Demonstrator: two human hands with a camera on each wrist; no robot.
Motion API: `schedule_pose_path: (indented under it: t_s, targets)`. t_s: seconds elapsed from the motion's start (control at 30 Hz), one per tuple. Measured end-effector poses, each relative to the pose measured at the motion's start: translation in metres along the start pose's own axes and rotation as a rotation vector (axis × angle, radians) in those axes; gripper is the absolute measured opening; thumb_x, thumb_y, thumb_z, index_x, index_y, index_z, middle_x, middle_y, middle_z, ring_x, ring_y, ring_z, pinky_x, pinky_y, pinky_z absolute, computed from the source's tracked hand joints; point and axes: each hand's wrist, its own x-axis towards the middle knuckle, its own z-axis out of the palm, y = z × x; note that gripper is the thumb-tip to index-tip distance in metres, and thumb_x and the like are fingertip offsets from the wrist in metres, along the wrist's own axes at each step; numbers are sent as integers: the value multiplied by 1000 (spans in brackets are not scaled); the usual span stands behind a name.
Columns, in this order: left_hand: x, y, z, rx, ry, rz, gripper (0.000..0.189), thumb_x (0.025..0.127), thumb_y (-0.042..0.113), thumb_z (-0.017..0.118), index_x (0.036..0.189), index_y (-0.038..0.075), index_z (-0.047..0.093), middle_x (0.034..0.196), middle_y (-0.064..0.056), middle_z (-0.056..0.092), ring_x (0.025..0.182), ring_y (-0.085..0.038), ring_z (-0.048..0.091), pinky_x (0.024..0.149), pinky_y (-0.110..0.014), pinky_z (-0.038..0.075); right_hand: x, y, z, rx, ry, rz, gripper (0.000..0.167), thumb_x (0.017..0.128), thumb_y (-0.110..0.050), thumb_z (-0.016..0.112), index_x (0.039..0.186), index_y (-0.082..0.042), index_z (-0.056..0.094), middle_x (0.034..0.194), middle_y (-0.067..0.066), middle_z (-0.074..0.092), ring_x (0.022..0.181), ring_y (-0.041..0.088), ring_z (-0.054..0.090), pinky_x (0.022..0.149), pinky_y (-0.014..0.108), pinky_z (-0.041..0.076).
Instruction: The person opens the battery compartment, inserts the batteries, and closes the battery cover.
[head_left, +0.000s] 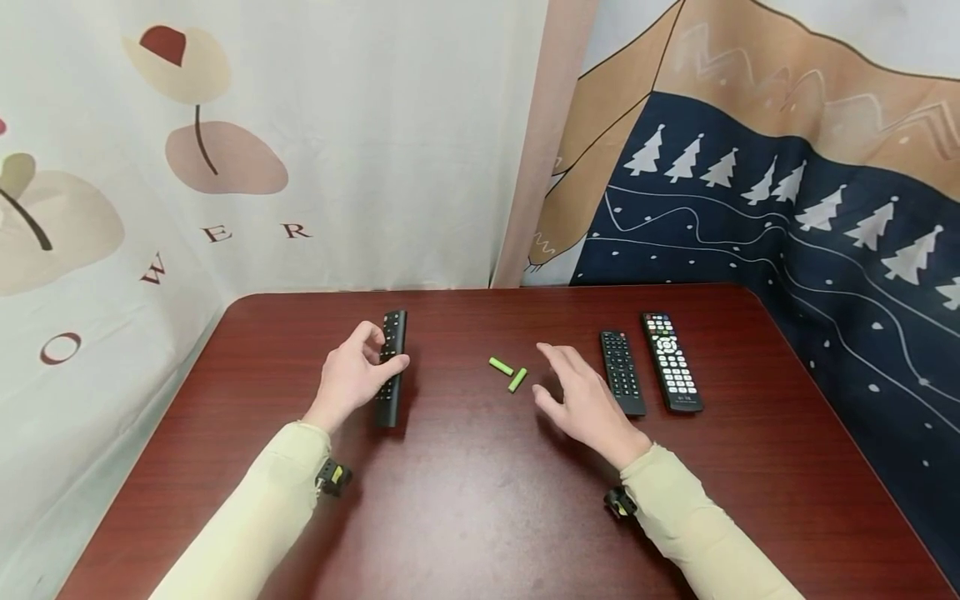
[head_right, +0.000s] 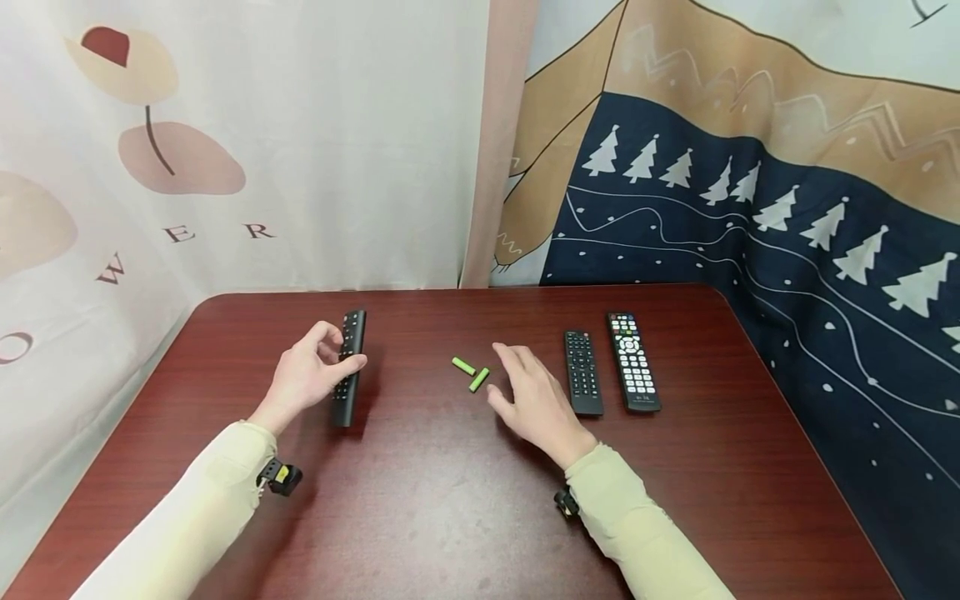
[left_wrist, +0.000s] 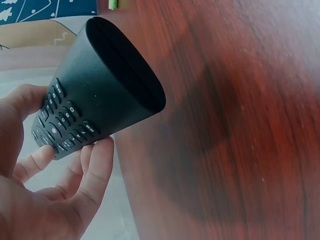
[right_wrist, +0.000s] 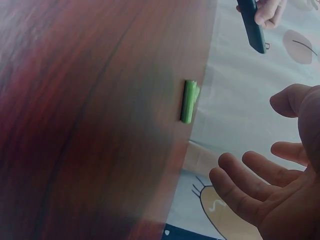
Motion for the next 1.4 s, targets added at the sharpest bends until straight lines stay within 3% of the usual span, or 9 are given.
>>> schedule_pose_path:
  t_s: [0.3, 0.97, 1.4]
  targets:
    - [2, -9, -3, 52, -11, -5, 41, 90, 38, 76, 110, 12, 51, 99, -17, 71, 94, -34, 66, 78, -46, 48, -2, 11, -8, -32, 7, 12, 58, 93, -14, 73, 146, -1, 52, 133, 18, 60, 111, 31, 66, 91, 50, 59]
    - [6, -26, -12, 148, -32, -37, 40, 91, 36, 74, 111, 9, 51, 102, -18, 68, 84, -34, 63, 68, -40, 48, -14, 40, -39, -118, -83, 176, 57, 96, -19, 68, 147, 0, 51, 141, 24, 54, 125, 40, 58, 103, 59, 52]
    - [7, -35, -17, 199, -56, -75, 44, 91, 38, 73, 114, 8, 50, 95, -16, 63, 80, -34, 60, 64, -38, 46, -20, 55, -55, -195, -102, 241, 53, 97, -17, 66, 142, 7, 54, 139, 30, 53, 121, 46, 57, 98, 62, 52]
